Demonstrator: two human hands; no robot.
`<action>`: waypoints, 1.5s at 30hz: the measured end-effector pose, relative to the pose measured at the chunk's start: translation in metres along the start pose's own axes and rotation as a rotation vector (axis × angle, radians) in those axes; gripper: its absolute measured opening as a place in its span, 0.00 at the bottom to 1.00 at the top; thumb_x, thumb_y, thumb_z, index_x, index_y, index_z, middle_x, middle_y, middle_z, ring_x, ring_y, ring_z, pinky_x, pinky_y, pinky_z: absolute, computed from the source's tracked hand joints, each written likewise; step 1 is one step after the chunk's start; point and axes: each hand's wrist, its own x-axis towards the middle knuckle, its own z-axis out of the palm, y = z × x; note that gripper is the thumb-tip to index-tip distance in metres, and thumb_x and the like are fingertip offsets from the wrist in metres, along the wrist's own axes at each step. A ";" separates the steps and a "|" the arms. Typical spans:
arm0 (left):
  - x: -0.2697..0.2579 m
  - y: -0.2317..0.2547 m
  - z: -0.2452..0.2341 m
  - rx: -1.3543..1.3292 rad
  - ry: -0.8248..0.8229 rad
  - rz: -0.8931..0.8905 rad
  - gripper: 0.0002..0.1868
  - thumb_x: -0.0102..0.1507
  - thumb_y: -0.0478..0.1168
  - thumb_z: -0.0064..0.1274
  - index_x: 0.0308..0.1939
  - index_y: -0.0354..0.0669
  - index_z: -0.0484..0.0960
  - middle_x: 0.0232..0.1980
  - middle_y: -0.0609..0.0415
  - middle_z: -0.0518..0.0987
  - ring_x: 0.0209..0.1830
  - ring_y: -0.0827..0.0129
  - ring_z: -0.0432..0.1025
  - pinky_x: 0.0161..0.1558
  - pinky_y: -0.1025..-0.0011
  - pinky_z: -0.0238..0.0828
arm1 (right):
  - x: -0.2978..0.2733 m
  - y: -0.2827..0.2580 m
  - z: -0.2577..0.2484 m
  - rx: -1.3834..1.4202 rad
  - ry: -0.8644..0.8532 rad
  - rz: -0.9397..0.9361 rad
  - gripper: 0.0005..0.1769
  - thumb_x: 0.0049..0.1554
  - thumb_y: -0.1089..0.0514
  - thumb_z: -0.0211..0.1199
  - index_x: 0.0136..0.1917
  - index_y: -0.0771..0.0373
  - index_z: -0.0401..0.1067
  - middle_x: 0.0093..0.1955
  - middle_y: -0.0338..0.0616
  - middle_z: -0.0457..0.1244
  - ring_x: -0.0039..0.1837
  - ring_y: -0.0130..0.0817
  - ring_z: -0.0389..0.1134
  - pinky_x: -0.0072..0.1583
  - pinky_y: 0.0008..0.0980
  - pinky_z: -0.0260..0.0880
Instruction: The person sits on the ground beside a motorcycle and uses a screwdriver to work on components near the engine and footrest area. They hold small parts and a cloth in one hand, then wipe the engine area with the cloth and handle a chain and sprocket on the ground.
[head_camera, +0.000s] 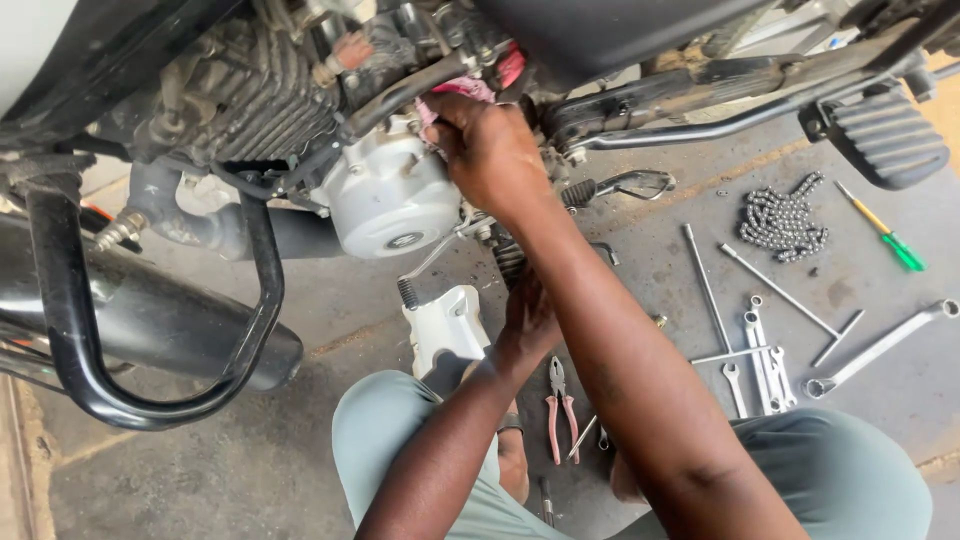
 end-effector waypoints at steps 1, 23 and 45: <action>0.003 -0.002 -0.002 -0.013 -0.027 -0.004 0.26 0.63 0.42 0.60 0.62 0.34 0.76 0.62 0.39 0.77 0.66 0.45 0.70 0.71 0.52 0.63 | 0.001 0.006 0.001 0.010 0.029 -0.063 0.14 0.59 0.62 0.65 0.60 0.59 0.78 0.48 0.55 0.72 0.47 0.44 0.76 0.51 0.40 0.74; 0.034 0.025 -0.033 0.067 0.044 0.054 0.18 0.68 0.42 0.60 0.58 0.38 0.79 0.55 0.45 0.80 0.58 0.50 0.74 0.63 0.55 0.69 | -0.086 0.011 -0.026 0.101 0.305 0.096 0.11 0.60 0.67 0.64 0.57 0.65 0.76 0.48 0.55 0.72 0.48 0.45 0.76 0.50 0.38 0.75; 0.039 0.032 -0.037 0.141 -0.126 -0.029 0.14 0.67 0.41 0.57 0.53 0.36 0.82 0.49 0.47 0.83 0.50 0.52 0.77 0.65 0.54 0.68 | -0.033 -0.012 0.027 0.237 0.394 -0.083 0.13 0.60 0.64 0.63 0.59 0.68 0.73 0.56 0.53 0.66 0.52 0.50 0.70 0.54 0.44 0.73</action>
